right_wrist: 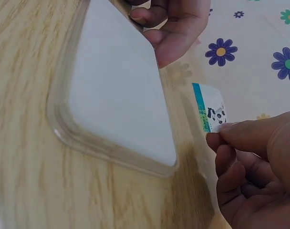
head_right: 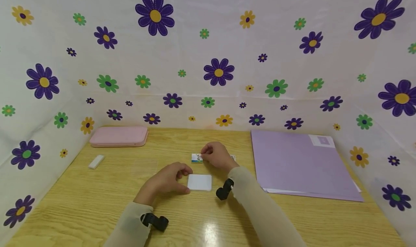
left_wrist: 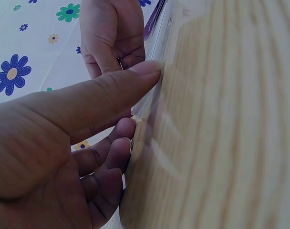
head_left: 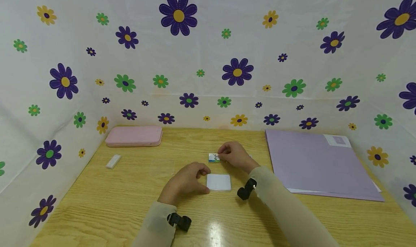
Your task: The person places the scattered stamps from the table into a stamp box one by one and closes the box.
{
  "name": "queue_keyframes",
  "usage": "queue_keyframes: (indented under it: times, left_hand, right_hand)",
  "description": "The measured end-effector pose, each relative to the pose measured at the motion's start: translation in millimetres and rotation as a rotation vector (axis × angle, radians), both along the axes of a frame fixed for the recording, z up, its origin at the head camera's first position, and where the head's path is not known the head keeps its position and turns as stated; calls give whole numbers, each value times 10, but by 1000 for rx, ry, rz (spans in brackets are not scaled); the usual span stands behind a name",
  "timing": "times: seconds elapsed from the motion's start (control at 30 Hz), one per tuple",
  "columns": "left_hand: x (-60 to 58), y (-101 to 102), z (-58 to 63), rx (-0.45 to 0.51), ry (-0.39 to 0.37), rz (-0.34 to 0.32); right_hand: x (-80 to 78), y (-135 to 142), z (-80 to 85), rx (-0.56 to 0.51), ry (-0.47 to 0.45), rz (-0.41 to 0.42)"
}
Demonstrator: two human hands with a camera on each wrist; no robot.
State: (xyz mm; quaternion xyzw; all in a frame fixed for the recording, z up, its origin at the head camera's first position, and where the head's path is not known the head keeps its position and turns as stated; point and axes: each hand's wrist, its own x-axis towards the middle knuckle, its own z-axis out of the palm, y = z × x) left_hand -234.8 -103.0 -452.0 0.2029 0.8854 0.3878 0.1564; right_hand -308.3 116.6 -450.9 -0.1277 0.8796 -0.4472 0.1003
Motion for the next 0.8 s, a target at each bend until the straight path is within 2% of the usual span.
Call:
queue_keyframes:
  times: [0.3,0.47,0.8]
  left_hand:
    - [16,7,-6,4,-11,13]
    - [11,10,-3,0,-10,19]
    - [1,24,-3,-1,-14,19]
  right_hand:
    - [104,90,99,5,-1,4]
    - [163,132,150,-33,-15,8]
    - [287,218,210,-58,-57,85]
